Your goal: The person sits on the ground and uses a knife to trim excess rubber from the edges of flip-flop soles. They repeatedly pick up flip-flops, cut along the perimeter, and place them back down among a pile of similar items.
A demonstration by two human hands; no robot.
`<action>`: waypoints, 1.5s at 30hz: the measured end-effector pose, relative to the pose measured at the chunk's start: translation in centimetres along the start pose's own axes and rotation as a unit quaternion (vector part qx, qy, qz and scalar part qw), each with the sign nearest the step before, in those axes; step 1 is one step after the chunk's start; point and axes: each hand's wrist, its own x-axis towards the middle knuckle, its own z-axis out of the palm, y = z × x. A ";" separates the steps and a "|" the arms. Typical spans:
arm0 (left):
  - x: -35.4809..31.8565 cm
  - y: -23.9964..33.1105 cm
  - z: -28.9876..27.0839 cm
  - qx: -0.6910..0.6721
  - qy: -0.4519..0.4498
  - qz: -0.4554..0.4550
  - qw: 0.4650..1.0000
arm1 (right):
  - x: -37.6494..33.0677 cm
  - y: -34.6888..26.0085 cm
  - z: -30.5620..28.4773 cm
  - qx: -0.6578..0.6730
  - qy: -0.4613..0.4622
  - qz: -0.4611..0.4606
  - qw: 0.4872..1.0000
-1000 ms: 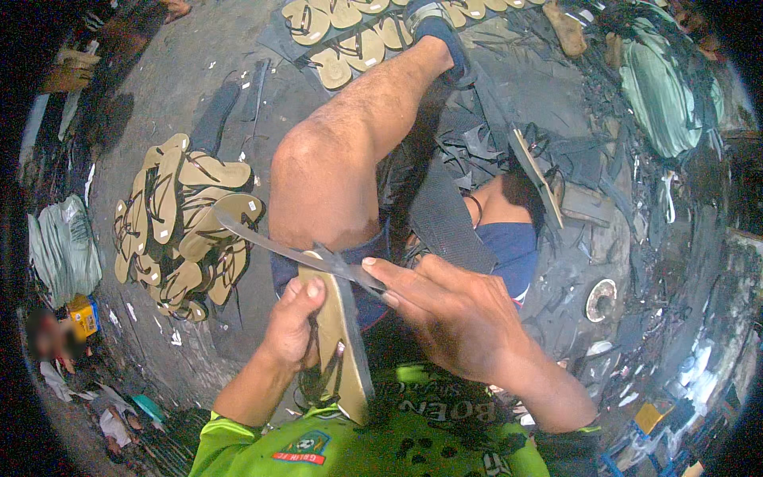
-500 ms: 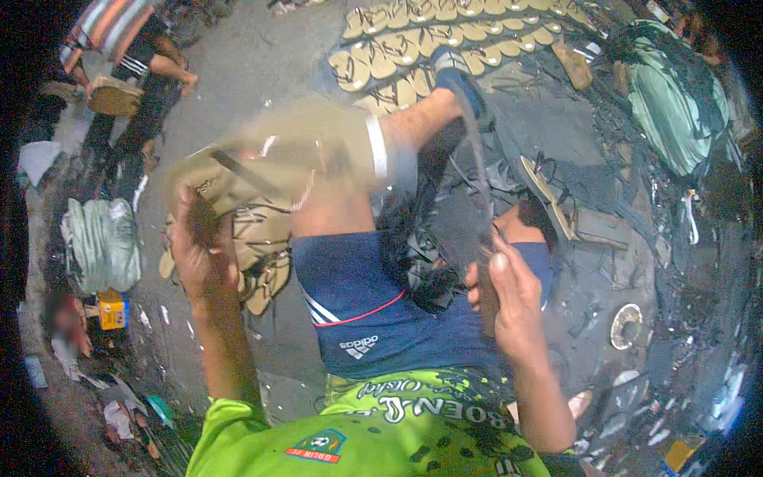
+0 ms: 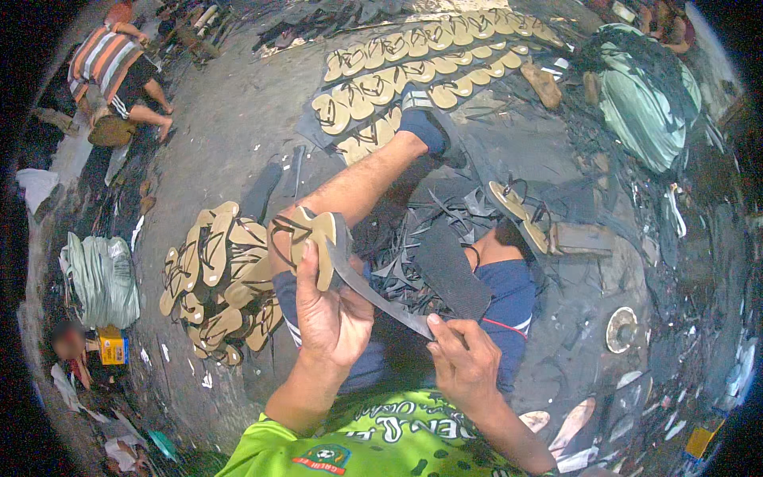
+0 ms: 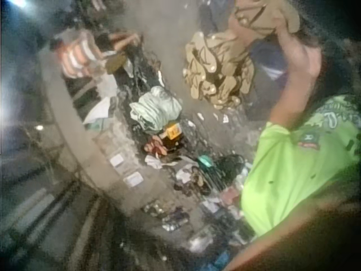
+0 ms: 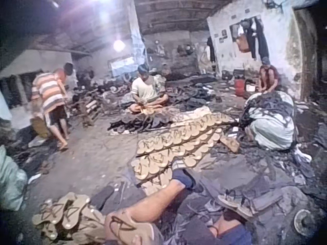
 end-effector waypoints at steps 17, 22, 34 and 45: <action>-3.6 -3.3 -5.3 0.133 -0.015 -0.040 0.990 | 7.1 -2.2 -0.8 0.091 -0.106 0.117 0.983; -5.9 1.2 -7.1 0.114 0.094 -0.119 0.982 | 2.9 -1.7 -1.2 0.139 -0.235 0.162 0.948; -6.0 -0.4 -7.2 0.185 0.188 -0.027 0.964 | -3.5 -1.3 -4.7 0.148 -0.293 0.134 0.935; -6.1 -1.5 -7.1 0.224 0.130 -0.031 0.965 | 3.4 -1.6 3.3 0.040 -0.172 0.093 0.980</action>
